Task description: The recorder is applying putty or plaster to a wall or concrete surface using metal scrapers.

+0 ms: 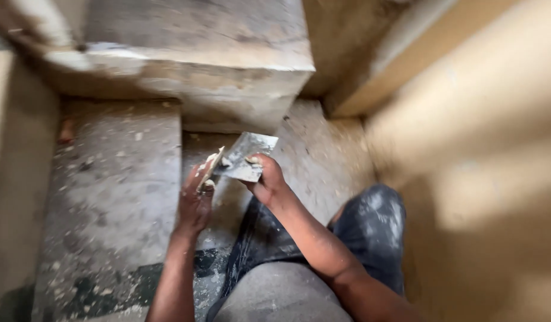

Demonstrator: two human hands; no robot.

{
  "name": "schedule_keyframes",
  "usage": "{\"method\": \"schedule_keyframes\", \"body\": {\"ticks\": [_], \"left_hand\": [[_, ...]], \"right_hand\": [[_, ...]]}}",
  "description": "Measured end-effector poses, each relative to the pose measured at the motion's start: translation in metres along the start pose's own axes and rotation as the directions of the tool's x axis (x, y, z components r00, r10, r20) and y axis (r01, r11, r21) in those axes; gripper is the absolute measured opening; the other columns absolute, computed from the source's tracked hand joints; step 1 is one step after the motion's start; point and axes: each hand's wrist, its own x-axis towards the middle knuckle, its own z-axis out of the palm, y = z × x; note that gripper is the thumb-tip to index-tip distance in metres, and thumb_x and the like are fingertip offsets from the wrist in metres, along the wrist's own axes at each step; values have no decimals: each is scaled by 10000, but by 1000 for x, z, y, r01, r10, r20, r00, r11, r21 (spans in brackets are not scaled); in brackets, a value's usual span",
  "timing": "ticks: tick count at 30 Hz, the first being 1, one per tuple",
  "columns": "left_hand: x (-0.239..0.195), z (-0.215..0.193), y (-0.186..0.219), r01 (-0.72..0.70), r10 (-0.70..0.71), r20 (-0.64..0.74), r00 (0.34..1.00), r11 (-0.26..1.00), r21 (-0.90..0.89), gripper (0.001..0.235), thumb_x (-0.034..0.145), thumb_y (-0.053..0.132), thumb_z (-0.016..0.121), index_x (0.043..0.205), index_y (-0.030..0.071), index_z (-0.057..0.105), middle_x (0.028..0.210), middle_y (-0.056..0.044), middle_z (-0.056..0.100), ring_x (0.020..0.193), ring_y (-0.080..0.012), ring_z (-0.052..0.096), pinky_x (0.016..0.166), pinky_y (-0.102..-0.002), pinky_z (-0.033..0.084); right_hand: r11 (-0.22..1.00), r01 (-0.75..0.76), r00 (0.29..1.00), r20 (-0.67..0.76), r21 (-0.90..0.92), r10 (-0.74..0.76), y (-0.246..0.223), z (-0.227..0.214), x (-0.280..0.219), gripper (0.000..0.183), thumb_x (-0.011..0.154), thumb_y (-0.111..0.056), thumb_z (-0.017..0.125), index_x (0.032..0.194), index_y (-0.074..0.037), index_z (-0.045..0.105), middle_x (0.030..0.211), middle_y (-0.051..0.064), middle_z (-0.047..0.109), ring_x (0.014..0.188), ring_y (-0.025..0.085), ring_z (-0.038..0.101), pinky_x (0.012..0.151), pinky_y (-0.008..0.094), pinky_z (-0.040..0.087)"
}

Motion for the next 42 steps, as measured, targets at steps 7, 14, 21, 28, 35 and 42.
{"method": "schedule_keyframes", "body": {"ticks": [7, 14, 21, 28, 35, 42], "left_hand": [[-15, -1, -46, 353, -352, 16, 936, 936, -9, 465, 1064, 420, 470, 1199, 15, 654, 998, -155, 709, 873, -266, 686, 665, -374, 568], [-15, -32, -80, 437, -580, -424, 696, 810, -391, 298, 1157, 249, 527, 1177, -41, 462, 978, -92, 539, 810, -152, 544, 657, -277, 474], [-16, -31, -95, 208, -557, -486, 673, 773, -600, 425, 1145, 236, 561, 1409, -57, 404, 1254, -102, 524, 1120, -155, 544, 970, -286, 514], [-17, -32, -94, 225, -591, -488, 643, 754, -617, 440, 1088, 244, 574, 1382, -21, 383, 1230, -56, 542, 1124, -128, 558, 996, -284, 515], [-34, -31, -116, 205, -600, -478, 641, 734, -647, 352, 1129, 255, 604, 1281, -9, 429, 1151, -54, 496, 1038, -133, 504, 925, -301, 502], [-24, -31, -103, 133, -566, -449, 691, 710, -691, 332, 1138, 268, 622, 1264, -8, 487, 1131, -65, 527, 1005, -160, 528, 876, -323, 529]], "right_hand": [[973, 192, 981, -51, 127, -187, -48, -80, 40, 392, 958, -204, 533, 1257, 48, 554, 1199, 224, 675, 1088, 341, 687, 967, 456, 559], [909, 353, 865, -292, -222, -407, -65, -229, 95, 338, 909, -50, 612, 1230, 45, 562, 1165, 192, 674, 1077, 350, 685, 940, 529, 576], [979, 117, 891, -453, 169, -28, -35, -319, 211, 206, 1002, -73, 560, 1177, 36, 557, 1126, 206, 666, 1087, 341, 667, 920, 519, 617], [991, 81, 756, -654, 104, 7, -78, -244, 242, 230, 1079, -66, 489, 1247, 86, 526, 1216, 266, 553, 1115, 352, 619, 913, 398, 632], [985, 132, 825, -562, 109, -48, -44, -342, 243, 231, 1042, -99, 481, 1180, 23, 620, 1159, 242, 656, 995, 337, 698, 734, 237, 514], [937, 160, 928, -371, 310, -36, -34, -306, 266, 348, 1012, -173, 401, 1231, 33, 576, 1237, 238, 657, 1138, 418, 662, 1042, 644, 517]]}}
